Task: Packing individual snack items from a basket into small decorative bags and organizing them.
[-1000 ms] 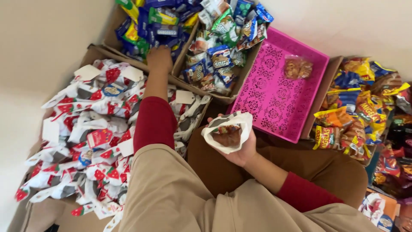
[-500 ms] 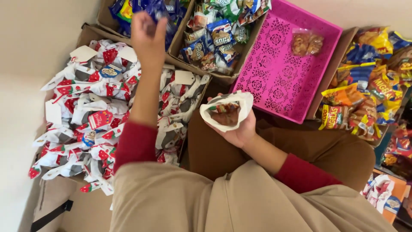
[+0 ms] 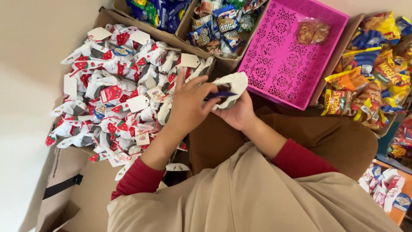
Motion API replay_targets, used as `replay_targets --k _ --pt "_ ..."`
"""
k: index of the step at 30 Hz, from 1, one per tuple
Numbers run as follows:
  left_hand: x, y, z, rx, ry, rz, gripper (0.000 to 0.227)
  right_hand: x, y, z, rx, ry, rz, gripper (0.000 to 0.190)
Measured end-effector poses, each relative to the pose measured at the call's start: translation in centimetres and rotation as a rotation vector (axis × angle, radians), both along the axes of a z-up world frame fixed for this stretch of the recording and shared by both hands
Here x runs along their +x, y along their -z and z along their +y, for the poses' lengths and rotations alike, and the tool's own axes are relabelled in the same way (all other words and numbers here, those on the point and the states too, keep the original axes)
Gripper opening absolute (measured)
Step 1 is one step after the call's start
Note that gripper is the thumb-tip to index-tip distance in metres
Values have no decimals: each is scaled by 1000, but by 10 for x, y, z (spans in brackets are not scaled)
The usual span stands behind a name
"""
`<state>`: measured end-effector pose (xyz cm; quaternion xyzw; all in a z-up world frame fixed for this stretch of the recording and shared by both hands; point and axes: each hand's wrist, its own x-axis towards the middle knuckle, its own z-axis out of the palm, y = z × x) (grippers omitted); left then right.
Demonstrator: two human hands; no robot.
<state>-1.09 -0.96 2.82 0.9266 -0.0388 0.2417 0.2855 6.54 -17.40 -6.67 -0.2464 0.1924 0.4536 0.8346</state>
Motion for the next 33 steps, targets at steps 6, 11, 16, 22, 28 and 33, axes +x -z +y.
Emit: replay_targets --k 6,11,16,22,28,33 --pt "-19 -16 -2 31 -22 266 31 -1 -19 -38 -546 -231 -560 56" --pt "-27 -16 -9 120 -56 308 29 -8 -26 -53 -508 -105 -654 51" --pt "-30 -12 -15 171 -80 226 23 -6 -29 -45 -617 -23 -732 24" --pt "-25 4 -16 364 -149 200 13 -7 -65 -43 -583 130 -1024 3" --pt "-13 -7 -26 396 -119 45 25 -20 -107 -46 -525 73 -1596 13" --pt "-3 -13 -12 -224 117 206 81 -20 -101 -46 -298 -8 -1365 8"
